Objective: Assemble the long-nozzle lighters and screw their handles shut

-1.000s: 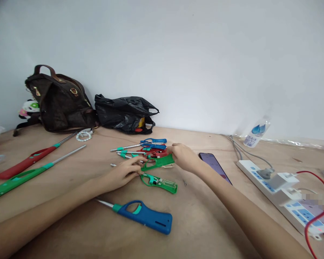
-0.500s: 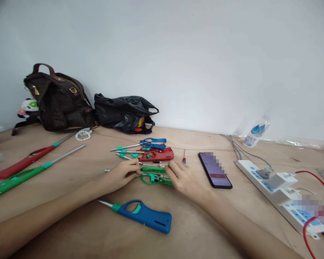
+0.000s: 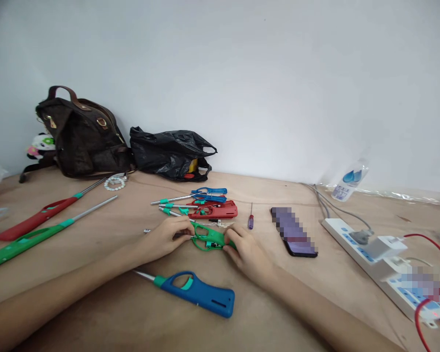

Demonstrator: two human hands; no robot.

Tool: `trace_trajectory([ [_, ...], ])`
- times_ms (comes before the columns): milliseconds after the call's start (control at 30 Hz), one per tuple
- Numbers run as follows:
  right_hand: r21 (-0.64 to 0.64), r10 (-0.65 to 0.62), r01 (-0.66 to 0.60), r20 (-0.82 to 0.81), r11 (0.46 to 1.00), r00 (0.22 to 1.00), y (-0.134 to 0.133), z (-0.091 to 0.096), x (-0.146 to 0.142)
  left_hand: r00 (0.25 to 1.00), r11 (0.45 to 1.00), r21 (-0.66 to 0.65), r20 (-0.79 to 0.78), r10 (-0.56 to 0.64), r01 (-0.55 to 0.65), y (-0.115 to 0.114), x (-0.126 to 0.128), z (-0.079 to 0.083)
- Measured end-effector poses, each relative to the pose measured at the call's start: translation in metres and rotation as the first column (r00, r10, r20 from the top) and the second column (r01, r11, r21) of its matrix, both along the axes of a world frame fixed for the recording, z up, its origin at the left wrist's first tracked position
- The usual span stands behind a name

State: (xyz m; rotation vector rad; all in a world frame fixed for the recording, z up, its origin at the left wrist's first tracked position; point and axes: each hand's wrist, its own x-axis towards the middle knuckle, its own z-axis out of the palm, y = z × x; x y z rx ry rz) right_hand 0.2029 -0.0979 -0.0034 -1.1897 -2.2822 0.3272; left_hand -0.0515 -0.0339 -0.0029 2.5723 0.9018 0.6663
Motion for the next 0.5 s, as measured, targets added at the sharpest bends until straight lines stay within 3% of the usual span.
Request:
trace_trajectory([
  [133, 0.016, -0.079, 0.083, -0.169, 0.996, 0.982, 0.008, -0.001, 0.007, 1.0, 1.0, -0.01, -0.006, 0.026, -0.026, -0.002, 0.0, 0.002],
  [233, 0.075, -0.103, 0.12, -0.201, 0.99, 0.974, 0.01, 0.002, 0.015, 0.999, 1.0, -0.007, -0.019, 0.03, -0.03, -0.003, -0.002, 0.002],
  [367, 0.058, -0.103, 0.109, -0.088, 0.992, 0.991, 0.003, 0.006, 0.013, 0.998, 1.0, 0.003, -0.052, 0.031, -0.031, -0.002, -0.003, 0.001],
  [500, 0.124, -0.131, 0.111, 0.173, 0.986, 0.976, -0.012, 0.01, -0.002, 0.996, 0.999, 0.016, -0.078, 0.035, -0.033, -0.003, -0.003, 0.003],
])
